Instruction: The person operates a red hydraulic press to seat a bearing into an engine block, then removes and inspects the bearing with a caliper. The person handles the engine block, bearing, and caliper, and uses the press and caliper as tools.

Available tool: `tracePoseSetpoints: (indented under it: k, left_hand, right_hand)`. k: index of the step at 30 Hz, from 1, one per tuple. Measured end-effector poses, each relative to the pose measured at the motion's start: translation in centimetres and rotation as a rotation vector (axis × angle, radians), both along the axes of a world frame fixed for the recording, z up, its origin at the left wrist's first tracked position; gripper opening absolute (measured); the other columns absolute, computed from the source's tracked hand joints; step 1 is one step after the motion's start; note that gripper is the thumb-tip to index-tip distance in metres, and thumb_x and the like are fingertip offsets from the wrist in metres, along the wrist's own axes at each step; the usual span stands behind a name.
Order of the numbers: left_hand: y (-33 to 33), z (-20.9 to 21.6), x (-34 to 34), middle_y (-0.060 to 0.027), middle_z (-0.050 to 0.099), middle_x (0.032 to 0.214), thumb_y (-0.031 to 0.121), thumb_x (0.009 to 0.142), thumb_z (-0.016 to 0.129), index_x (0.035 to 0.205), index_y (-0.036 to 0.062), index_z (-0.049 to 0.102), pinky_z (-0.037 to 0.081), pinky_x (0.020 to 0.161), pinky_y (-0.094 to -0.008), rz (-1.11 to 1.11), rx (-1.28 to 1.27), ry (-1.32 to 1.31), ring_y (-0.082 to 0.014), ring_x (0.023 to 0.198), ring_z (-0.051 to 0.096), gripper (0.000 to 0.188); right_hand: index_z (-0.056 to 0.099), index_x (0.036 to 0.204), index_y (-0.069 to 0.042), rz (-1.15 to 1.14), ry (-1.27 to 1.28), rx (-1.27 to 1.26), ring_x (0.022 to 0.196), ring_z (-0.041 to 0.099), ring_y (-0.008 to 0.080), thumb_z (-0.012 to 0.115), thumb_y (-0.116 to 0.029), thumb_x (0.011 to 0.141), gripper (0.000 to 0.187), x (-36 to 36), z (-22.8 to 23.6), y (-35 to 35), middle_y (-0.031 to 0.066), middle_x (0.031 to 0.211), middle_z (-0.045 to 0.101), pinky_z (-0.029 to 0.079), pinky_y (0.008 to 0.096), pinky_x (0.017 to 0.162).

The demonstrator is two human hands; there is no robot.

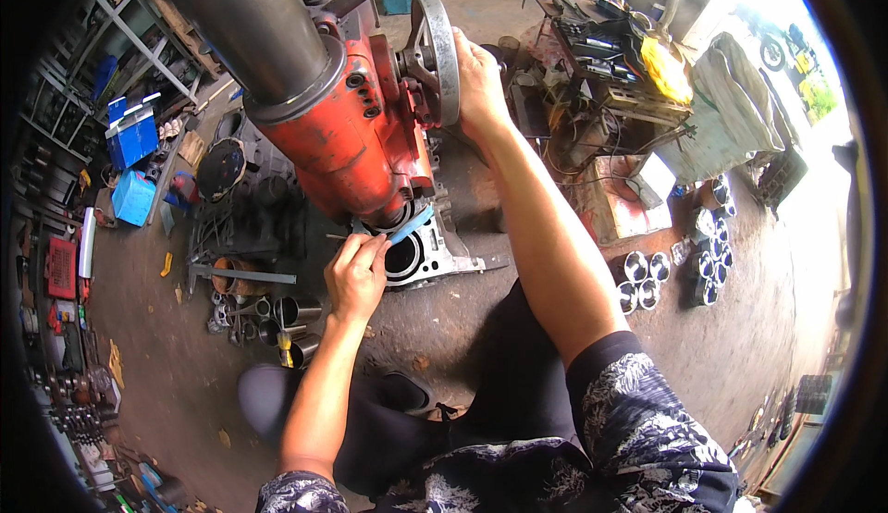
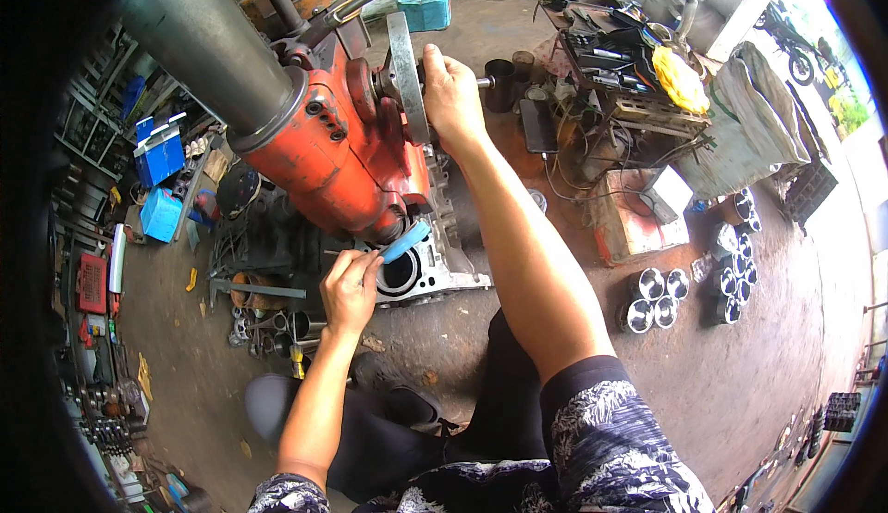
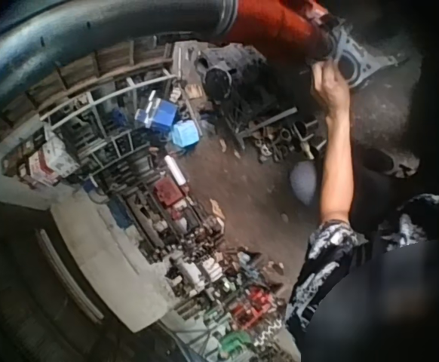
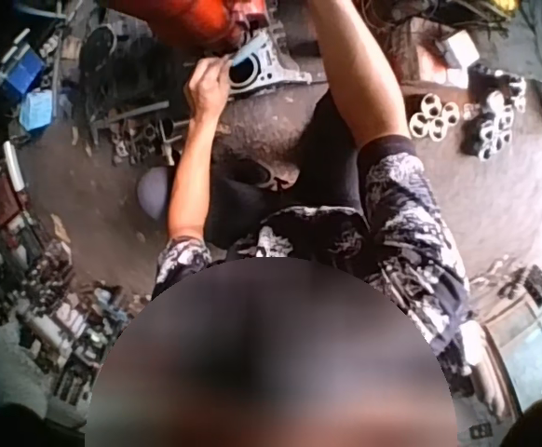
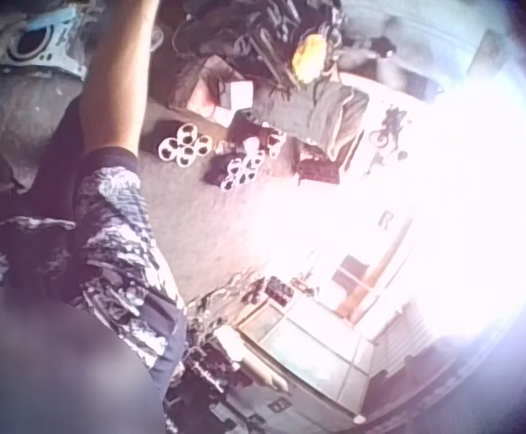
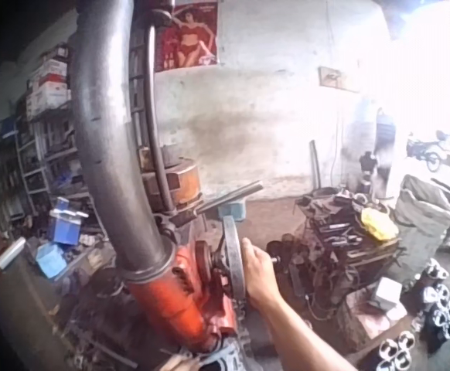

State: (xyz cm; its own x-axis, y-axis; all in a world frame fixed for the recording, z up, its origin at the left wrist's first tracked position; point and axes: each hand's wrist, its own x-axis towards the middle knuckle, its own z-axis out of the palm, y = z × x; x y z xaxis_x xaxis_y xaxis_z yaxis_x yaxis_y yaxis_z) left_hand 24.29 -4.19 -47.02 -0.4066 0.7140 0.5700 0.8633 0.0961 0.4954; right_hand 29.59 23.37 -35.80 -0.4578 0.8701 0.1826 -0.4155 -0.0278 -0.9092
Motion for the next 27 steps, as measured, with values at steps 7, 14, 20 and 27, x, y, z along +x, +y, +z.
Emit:
tracePoseSetpoints:
  k: [7, 14, 20, 27]
  left_hand:
    - [0.00, -0.02, -0.10, -0.0109, 0.068, 0.085, 0.008, 0.087, 0.076, 0.095, 0.0023, 0.075, 0.055, 0.064, -0.0376, -0.013, -0.008, -0.008, -0.0301, 0.073, 0.070, 0.009]
    - [-0.06, 0.01, -0.02, -0.0111, 0.068, 0.085, 0.008, 0.087, 0.076, 0.095, 0.0021, 0.075, 0.055, 0.065, -0.0376, -0.009, -0.009, -0.003, -0.0303, 0.074, 0.070, 0.010]
    - [-0.04, 0.02, -0.04, -0.0113, 0.069, 0.086, 0.007, 0.087, 0.076, 0.095, 0.0021, 0.075, 0.055, 0.065, -0.0375, -0.008, -0.013, -0.009, -0.0303, 0.074, 0.070, 0.010]
    - [-0.08, 0.04, -0.04, -0.0110, 0.069, 0.086, 0.006, 0.086, 0.077, 0.096, 0.0026, 0.075, 0.056, 0.065, -0.0374, -0.011, 0.002, 0.000, -0.0300, 0.074, 0.070, 0.010]
  right_hand:
    - [0.066, 0.089, 0.000, 0.005, 0.005, -0.021, 0.062, 0.047, 0.0081, 0.050, -0.039, 0.107, 0.046, -0.17, -0.62, 0.32, -0.0005, 0.071, 0.059, 0.042, 0.0297, 0.058]
    - [0.067, 0.089, -0.001, -0.024, -0.011, -0.018, 0.061, 0.046, 0.0077, 0.050, -0.039, 0.107, 0.046, -0.11, -0.35, 0.12, -0.0008, 0.071, 0.059, 0.041, 0.0292, 0.057]
    - [0.068, 0.090, -0.001, 0.008, 0.013, -0.032, 0.060, 0.048, 0.0080, 0.050, -0.039, 0.107, 0.045, -0.05, -0.19, 0.04, -0.0005, 0.072, 0.060, 0.042, 0.0293, 0.056]
    - [0.068, 0.092, -0.001, 0.007, 0.031, -0.025, 0.060, 0.050, 0.0085, 0.049, -0.039, 0.108, 0.045, 0.04, 0.06, -0.17, 0.0008, 0.074, 0.062, 0.043, 0.0285, 0.056]
